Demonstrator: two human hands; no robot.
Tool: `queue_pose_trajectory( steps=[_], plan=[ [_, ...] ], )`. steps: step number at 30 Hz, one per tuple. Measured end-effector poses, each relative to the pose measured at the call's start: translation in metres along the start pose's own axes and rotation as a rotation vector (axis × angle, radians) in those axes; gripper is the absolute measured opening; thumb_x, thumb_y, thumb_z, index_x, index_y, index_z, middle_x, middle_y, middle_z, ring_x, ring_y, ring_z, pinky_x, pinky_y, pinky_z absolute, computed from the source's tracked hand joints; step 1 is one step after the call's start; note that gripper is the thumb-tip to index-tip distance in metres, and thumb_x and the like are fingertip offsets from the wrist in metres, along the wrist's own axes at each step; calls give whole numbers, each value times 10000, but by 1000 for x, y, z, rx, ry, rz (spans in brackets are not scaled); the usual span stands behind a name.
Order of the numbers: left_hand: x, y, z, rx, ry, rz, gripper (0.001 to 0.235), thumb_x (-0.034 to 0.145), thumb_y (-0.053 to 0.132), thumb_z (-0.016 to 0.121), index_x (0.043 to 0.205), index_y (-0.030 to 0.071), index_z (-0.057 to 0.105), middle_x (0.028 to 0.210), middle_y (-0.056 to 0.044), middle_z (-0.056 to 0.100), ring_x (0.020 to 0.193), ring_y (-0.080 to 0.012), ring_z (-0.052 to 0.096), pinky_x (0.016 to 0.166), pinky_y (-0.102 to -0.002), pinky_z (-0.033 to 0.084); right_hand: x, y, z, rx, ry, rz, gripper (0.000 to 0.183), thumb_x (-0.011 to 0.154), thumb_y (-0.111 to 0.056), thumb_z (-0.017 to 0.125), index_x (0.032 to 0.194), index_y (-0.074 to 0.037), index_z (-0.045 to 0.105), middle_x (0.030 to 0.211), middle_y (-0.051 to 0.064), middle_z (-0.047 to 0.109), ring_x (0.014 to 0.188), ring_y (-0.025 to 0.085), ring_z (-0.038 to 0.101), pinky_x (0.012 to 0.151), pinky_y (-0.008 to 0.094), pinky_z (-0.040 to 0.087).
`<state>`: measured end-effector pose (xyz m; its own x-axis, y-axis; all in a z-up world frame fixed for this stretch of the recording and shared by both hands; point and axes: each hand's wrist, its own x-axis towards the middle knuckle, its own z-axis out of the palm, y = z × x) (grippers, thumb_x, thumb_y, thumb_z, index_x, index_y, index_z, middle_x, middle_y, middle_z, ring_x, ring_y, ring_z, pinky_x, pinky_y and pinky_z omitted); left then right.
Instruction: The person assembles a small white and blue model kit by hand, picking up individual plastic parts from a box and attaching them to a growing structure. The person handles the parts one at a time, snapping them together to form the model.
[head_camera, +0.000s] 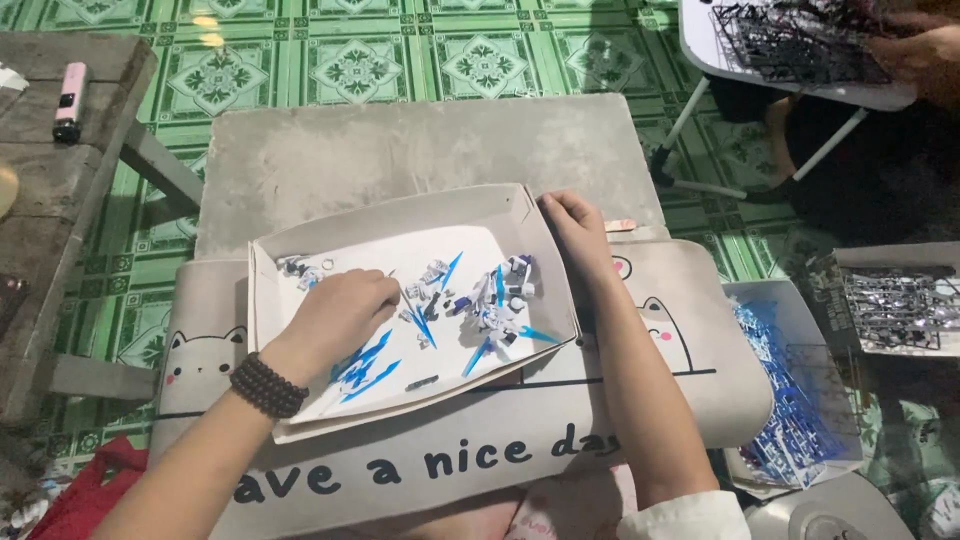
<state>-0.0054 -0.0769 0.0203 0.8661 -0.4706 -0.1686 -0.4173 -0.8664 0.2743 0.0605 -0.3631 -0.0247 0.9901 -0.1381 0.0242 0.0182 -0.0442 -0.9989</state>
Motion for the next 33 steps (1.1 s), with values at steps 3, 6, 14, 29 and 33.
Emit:
queue_pose_trajectory(
  steps=[3, 6, 14, 29, 33],
  plan=[
    [-1, -3, 1, 13, -32, -18, 95, 887, 146, 543, 910, 123, 633, 747, -65, 615, 755, -231, 627, 665, -309, 519, -3, -2, 0, -5, 0, 4, 143, 907, -214, 615, 909, -93, 693, 747, 29, 608, 749, 107, 545, 683, 255, 474],
    [-4, 7, -13, 1, -63, -27, 145, 916, 155, 501, 929, 106, 636, 755, -79, 617, 759, -230, 625, 666, -306, 521, -5, -6, 0, -16, -13, -3, 137, 906, -207, 614, 898, -91, 688, 735, 27, 598, 741, 114, 536, 684, 257, 462],
    [-5, 13, -12, 91, -149, -72, 119, 887, 201, 546, 945, 146, 635, 792, -37, 632, 793, -174, 645, 696, -278, 528, 7, 4, -3, 30, -1, -45, 121, 894, -191, 617, 865, -96, 686, 712, 0, 581, 731, 94, 531, 675, 238, 451],
    [26, 95, 2, -9, -48, 113, 500, 888, 381, 527, 1237, 33, 440, 859, -150, 623, 782, -296, 651, 651, -404, 534, 40, 41, -20, -137, -46, -105, 127, 906, -227, 610, 890, -133, 694, 757, 5, 627, 766, 96, 531, 703, 248, 438],
    [30, 87, 3, -206, -75, 73, 500, 865, 322, 558, 1264, 72, 388, 868, -169, 628, 818, -374, 642, 672, -470, 529, 47, 58, -22, -161, -34, -49, 125, 895, -277, 626, 892, -179, 703, 766, -17, 646, 767, 77, 549, 716, 241, 434]
  ],
)
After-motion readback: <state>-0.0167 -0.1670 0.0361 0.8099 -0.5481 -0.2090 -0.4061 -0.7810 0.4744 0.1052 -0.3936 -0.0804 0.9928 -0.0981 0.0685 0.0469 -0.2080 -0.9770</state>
